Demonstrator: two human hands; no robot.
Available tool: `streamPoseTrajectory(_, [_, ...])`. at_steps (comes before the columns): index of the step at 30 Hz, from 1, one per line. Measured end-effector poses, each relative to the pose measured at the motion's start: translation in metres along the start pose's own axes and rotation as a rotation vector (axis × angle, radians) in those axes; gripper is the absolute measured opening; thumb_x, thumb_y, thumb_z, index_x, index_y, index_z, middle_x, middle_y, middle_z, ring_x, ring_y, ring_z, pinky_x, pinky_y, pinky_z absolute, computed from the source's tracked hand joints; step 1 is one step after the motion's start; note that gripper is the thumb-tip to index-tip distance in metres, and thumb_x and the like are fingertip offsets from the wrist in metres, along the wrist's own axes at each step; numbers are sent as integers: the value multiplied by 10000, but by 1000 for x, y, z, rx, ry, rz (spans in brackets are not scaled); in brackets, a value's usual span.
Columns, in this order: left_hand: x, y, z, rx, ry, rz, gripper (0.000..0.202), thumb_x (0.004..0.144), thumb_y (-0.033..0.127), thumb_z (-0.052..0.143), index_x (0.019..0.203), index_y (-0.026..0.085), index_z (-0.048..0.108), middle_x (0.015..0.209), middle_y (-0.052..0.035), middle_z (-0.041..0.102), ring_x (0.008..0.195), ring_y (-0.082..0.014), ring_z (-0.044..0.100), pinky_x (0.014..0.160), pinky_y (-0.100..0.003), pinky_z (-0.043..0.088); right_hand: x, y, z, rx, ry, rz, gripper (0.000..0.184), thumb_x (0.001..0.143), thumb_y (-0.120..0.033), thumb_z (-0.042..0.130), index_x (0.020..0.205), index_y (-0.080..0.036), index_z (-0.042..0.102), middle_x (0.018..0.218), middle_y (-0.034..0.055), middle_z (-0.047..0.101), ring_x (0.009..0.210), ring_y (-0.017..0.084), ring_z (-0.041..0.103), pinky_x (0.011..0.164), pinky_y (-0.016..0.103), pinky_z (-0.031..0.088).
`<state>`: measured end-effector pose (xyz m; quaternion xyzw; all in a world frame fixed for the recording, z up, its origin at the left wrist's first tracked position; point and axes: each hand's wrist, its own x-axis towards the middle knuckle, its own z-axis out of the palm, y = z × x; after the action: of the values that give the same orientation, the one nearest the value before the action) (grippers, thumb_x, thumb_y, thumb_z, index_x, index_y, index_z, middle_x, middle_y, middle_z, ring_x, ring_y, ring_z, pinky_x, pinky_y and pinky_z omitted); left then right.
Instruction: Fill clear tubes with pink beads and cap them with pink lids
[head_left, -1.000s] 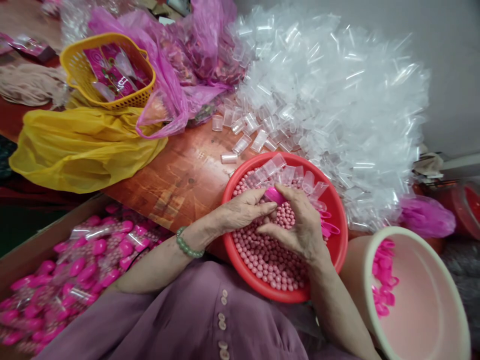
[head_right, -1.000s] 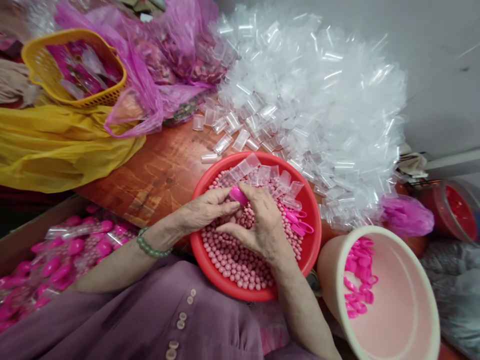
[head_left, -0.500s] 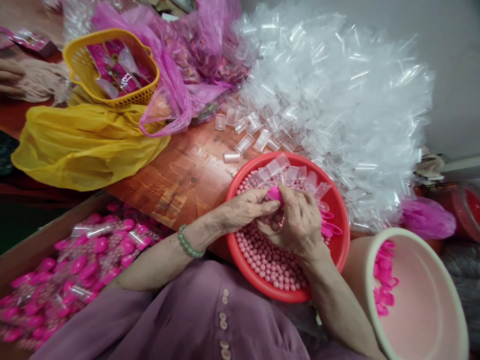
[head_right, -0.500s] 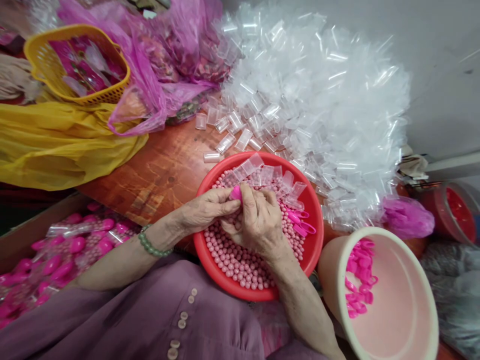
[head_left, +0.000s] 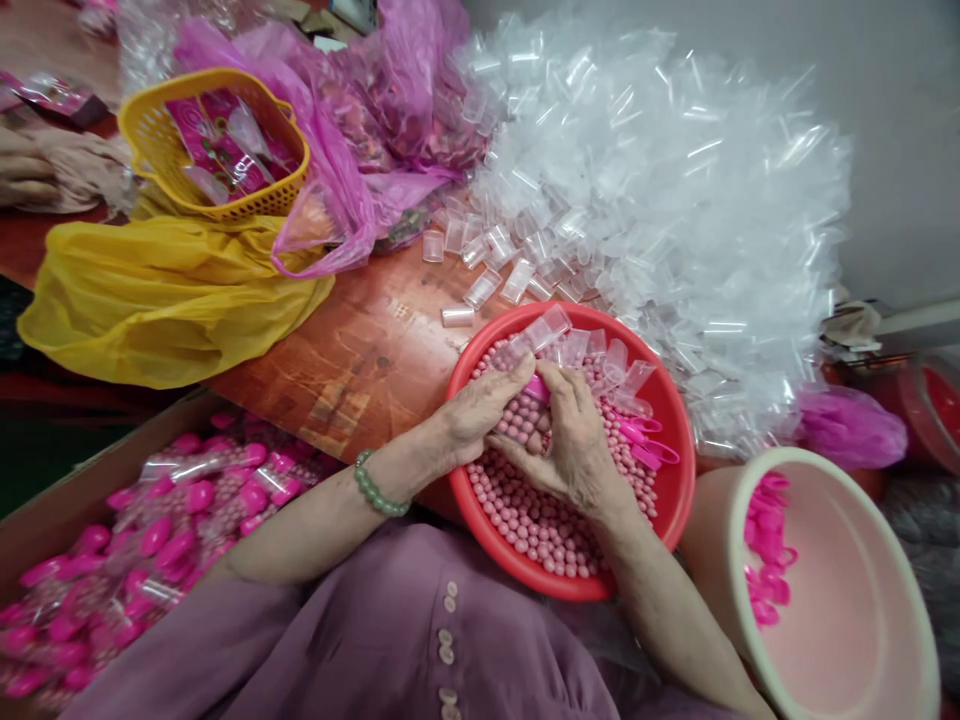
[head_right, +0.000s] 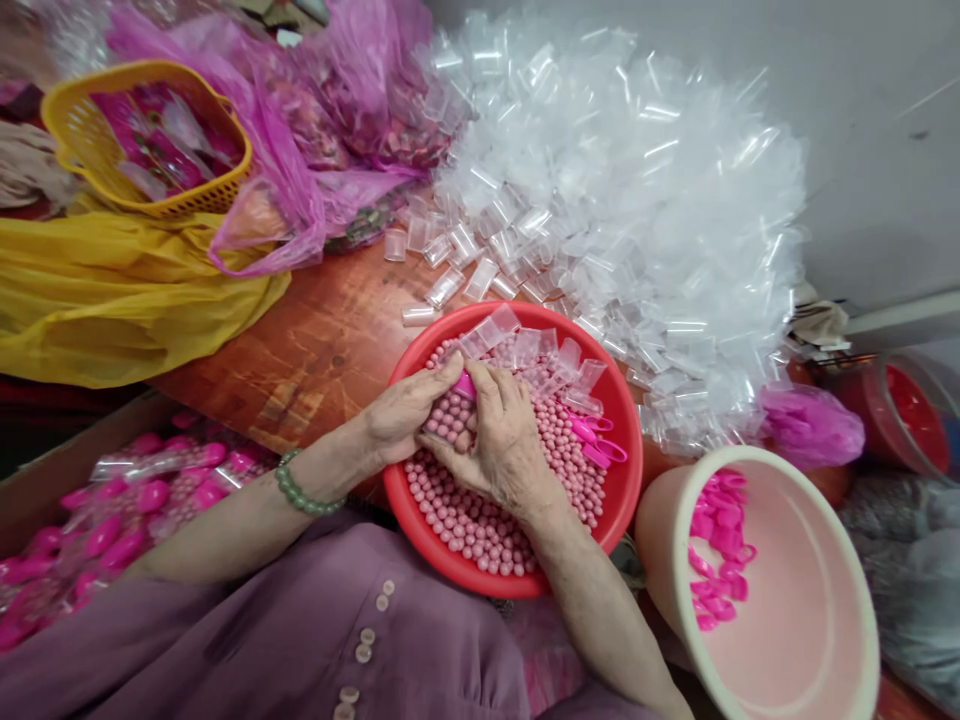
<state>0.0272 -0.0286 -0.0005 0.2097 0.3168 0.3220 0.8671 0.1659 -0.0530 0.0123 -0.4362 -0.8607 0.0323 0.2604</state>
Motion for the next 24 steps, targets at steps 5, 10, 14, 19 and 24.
streamPoseTrajectory(5, [1, -2, 2, -73, 40, -5, 400, 953, 412, 437, 808, 128, 679, 558, -39, 643, 451, -115, 570, 483, -236, 499, 2, -2, 3, 53, 20, 13, 697, 785, -397, 671, 1365, -154, 371, 1212, 172, 588, 1083, 307, 566, 899, 487, 499])
streamPoseTrajectory(10, [-2, -4, 5, -105, 147, 37, 374, 923, 422, 468, 789, 152, 688, 498, -16, 603, 421, -123, 543, 427, -236, 453, 3, -4, 5, 24, 5, 13, 680, 800, -404, 639, 1374, -171, 358, 1173, 160, 610, 1044, 309, 586, 863, 478, 487])
streamPoseTrajectory(14, [-5, -5, 5, -75, 154, 49, 413, 927, 449, 437, 822, 150, 703, 434, -4, 542, 383, -129, 518, 400, -245, 430, 3, -3, 8, 3, 3, -13, 686, 806, -412, 613, 1386, -171, 337, 1154, 160, 615, 1020, 313, 595, 846, 481, 491])
streamPoseTrajectory(19, [-1, -4, 0, -63, 138, 76, 407, 920, 454, 434, 929, 147, 702, 464, -5, 554, 399, -130, 516, 426, -257, 448, 8, 0, 12, 32, 20, -29, 698, 803, -425, 636, 1380, -160, 345, 1182, 172, 613, 1062, 316, 600, 881, 493, 507])
streamPoseTrajectory(24, [-13, 1, 0, 40, 131, 125, 461, 911, 494, 407, 1070, 155, 676, 545, -22, 593, 505, -161, 589, 491, -279, 496, 13, -3, 0, 108, -78, -84, 749, 838, -410, 635, 1436, -102, 305, 1338, 220, 543, 1258, 298, 522, 1020, 476, 477])
